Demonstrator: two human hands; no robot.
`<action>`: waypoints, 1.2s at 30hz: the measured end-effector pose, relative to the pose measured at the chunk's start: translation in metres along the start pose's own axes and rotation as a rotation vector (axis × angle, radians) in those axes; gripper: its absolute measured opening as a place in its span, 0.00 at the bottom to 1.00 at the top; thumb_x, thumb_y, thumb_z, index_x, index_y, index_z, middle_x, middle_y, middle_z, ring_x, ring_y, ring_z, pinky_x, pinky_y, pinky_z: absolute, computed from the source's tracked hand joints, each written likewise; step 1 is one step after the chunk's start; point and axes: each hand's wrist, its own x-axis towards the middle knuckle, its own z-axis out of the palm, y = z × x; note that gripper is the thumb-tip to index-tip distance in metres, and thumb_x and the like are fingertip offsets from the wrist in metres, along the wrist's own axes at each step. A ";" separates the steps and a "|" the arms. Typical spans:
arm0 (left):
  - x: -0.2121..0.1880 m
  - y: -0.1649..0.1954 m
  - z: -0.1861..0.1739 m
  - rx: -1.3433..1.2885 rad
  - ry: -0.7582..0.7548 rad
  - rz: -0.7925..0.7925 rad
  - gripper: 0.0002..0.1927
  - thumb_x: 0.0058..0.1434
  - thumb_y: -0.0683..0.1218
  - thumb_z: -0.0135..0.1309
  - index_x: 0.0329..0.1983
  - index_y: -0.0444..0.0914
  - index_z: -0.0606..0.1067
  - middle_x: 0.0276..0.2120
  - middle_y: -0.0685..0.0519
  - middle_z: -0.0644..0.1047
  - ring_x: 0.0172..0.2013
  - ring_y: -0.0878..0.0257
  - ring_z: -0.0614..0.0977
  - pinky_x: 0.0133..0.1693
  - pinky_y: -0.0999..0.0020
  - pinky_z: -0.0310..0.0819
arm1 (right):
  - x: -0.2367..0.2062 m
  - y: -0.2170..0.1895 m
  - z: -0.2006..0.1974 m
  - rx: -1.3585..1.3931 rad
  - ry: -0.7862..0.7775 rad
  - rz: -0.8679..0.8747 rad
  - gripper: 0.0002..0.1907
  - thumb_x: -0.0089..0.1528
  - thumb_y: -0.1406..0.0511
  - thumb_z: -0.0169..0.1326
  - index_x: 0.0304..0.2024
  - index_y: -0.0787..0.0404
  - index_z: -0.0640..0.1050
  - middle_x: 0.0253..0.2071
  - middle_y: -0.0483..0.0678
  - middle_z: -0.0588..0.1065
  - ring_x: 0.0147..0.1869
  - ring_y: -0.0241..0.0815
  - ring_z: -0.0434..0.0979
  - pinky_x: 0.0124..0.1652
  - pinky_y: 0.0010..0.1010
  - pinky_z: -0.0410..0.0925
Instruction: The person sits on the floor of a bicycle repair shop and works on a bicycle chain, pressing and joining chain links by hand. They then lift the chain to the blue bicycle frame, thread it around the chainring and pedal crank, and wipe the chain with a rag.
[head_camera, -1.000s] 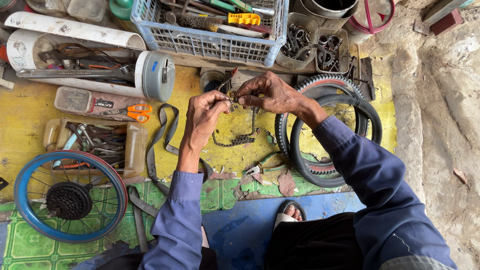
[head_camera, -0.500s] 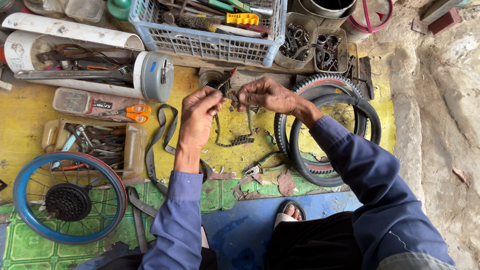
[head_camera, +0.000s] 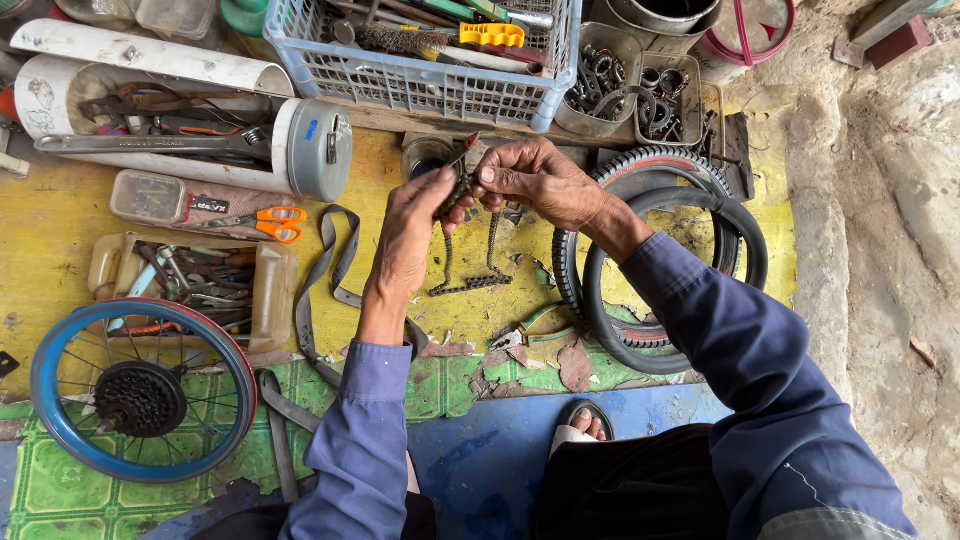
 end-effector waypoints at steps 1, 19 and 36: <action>0.000 0.000 0.001 -0.018 -0.007 0.040 0.12 0.70 0.49 0.51 0.36 0.37 0.78 0.29 0.56 0.77 0.28 0.72 0.72 0.31 0.77 0.64 | 0.000 0.002 0.001 -0.040 -0.026 -0.007 0.09 0.70 0.64 0.55 0.43 0.65 0.80 0.40 0.44 0.79 0.41 0.32 0.76 0.42 0.25 0.71; -0.006 0.017 0.016 0.026 -0.031 0.032 0.14 0.68 0.54 0.53 0.34 0.41 0.80 0.26 0.59 0.75 0.27 0.73 0.71 0.31 0.75 0.65 | -0.003 -0.019 0.006 -0.193 -0.023 -0.009 0.14 0.71 0.61 0.55 0.38 0.65 0.81 0.33 0.43 0.79 0.33 0.30 0.69 0.36 0.25 0.67; -0.001 0.011 -0.007 0.098 0.034 0.021 0.10 0.67 0.45 0.50 0.32 0.36 0.77 0.28 0.54 0.79 0.27 0.71 0.73 0.30 0.75 0.64 | -0.008 -0.026 -0.005 0.096 -0.060 -0.038 0.10 0.69 0.64 0.58 0.40 0.66 0.80 0.38 0.47 0.80 0.32 0.30 0.68 0.34 0.22 0.63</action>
